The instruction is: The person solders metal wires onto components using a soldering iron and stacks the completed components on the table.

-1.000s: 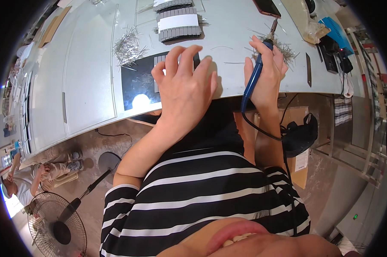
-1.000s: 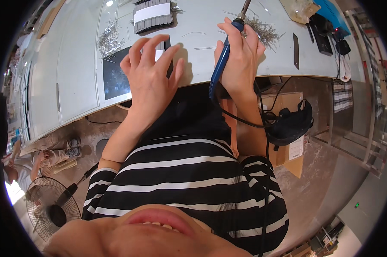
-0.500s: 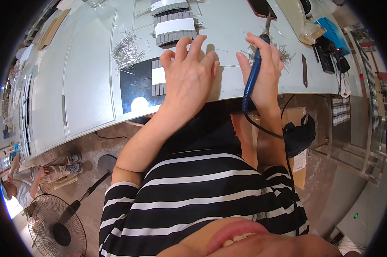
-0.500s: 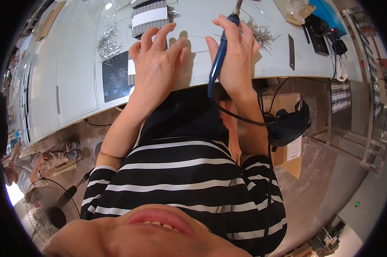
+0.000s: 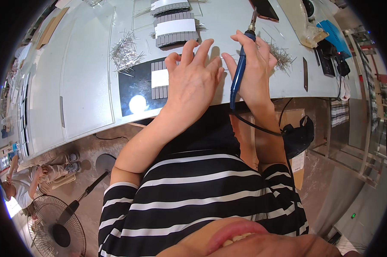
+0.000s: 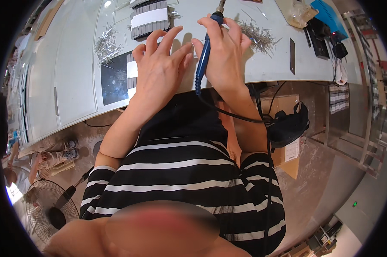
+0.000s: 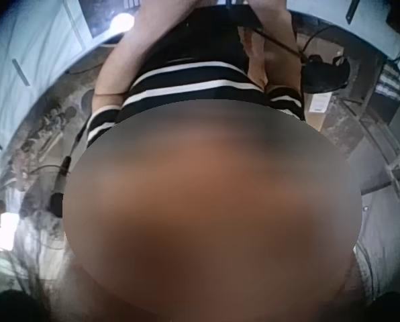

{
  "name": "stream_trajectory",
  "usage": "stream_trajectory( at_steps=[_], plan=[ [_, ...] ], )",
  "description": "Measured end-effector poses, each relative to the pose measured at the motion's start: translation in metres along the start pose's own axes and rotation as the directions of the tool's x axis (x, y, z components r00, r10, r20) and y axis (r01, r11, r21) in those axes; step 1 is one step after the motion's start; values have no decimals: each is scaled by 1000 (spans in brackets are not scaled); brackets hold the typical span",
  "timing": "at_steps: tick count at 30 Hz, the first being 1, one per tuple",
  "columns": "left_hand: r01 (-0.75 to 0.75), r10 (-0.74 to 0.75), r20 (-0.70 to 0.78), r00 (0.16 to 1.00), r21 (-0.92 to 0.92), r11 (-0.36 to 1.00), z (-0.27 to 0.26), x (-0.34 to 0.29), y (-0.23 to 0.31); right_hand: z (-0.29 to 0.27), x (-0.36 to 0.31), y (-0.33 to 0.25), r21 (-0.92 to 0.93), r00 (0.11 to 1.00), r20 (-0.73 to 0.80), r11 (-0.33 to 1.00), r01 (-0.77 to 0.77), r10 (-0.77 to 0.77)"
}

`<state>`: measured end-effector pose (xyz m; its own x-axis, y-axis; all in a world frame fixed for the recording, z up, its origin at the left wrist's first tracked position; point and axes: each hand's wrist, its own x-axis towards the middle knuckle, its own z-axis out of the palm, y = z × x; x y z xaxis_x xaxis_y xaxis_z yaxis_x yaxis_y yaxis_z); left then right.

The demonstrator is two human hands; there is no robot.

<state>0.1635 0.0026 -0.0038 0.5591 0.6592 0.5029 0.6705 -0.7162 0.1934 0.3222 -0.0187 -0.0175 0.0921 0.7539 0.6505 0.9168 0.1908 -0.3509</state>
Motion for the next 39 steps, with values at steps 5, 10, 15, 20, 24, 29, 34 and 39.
stream_trajectory(
  at_steps=[5, 10, 15, 20, 24, 29, 34, 39],
  plan=[
    [-20, 20, 0, 1000, 21, 1000, 1, 3, 0, 6, 3, 2, -32, 997, 71, 999, -14, 16],
    [-31, 30, 5, 1000, 38, 999, 0, 1, -3, -1, 2, 12, -137, 999, 44, 990, -25, 31],
    [-20, 20, -6, 1000, -28, 999, -1, 2, -2, -9, 0, 12, -181, 999, 27, 983, -31, 37],
    [-50, 49, -35, 998, -34, 998, 6, 8, -6, -9, -5, 9, -141, 996, -67, 988, -70, 61],
    [-37, 37, 4, 999, -57, 998, 4, 16, -7, -5, -21, -1, -58, 997, -50, 996, -64, 61],
    [-61, 61, 1, 998, -66, 996, 9, 21, -14, -2, -22, -1, -81, 996, -60, 995, -64, 59],
    [-54, 41, -124, 991, -101, 993, -1, 12, -27, -2, -24, -2, -47, 994, -82, 996, -77, 73],
    [-1, -42, -202, 978, -210, 978, -27, -33, -50, 0, -31, 3, 21, 977, -179, 994, -109, 111]
  ],
)
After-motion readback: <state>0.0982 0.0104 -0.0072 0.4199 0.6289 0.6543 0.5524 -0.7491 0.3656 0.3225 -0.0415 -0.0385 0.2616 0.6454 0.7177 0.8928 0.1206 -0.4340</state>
